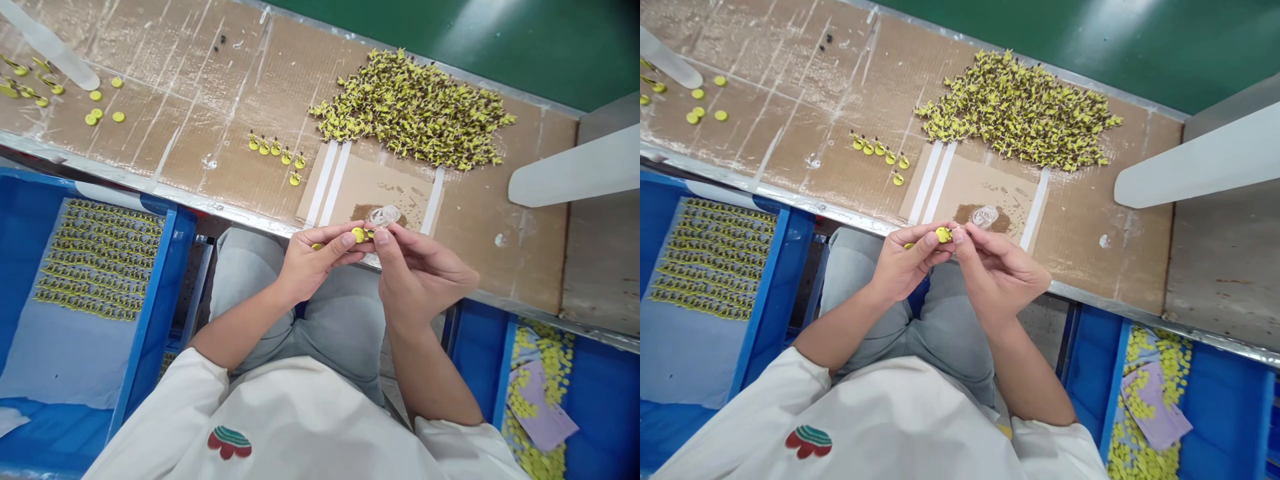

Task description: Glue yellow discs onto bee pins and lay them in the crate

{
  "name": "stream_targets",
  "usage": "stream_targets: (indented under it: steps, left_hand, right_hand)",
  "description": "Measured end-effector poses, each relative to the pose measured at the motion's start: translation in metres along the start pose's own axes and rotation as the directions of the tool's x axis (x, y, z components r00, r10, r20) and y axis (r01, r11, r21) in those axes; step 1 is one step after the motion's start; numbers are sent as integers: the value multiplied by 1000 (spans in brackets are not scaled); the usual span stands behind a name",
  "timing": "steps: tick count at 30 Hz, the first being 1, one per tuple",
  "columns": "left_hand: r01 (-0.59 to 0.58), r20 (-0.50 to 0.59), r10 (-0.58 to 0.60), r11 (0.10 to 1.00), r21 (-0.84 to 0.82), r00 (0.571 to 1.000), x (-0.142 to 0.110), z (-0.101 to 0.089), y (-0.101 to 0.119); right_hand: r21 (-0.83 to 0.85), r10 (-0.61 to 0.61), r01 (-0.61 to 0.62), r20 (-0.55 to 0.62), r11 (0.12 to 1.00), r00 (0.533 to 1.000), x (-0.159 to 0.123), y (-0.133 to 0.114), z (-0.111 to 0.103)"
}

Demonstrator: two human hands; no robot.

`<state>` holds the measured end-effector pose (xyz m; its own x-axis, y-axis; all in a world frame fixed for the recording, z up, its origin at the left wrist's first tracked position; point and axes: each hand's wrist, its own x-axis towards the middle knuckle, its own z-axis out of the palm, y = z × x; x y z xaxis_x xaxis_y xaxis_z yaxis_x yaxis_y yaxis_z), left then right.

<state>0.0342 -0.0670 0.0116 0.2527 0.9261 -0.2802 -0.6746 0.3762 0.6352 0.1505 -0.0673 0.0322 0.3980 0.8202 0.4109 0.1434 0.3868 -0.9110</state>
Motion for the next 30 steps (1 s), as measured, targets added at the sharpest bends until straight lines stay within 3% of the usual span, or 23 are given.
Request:
stream_targets:
  steps: [9, 20, 30]
  left_hand:
    - [-23, 12, 23, 1000, 8, 1000, 0, -1, 0]
    - [-45, -9, 45, 999, -11, 999, 1, -1, -2]
    - [8, -84, -7, 1000, 10, 996, 2, -1, -2]
  right_hand:
    - [-27, -8, 8, 0, 1000, 1000, 0, 1, 0]
    - [-185, -98, 106, 51, 977, 994, 0, 4, -6]
    - [-140, -185, 202, 125, 969, 975, 2, 9, -8]
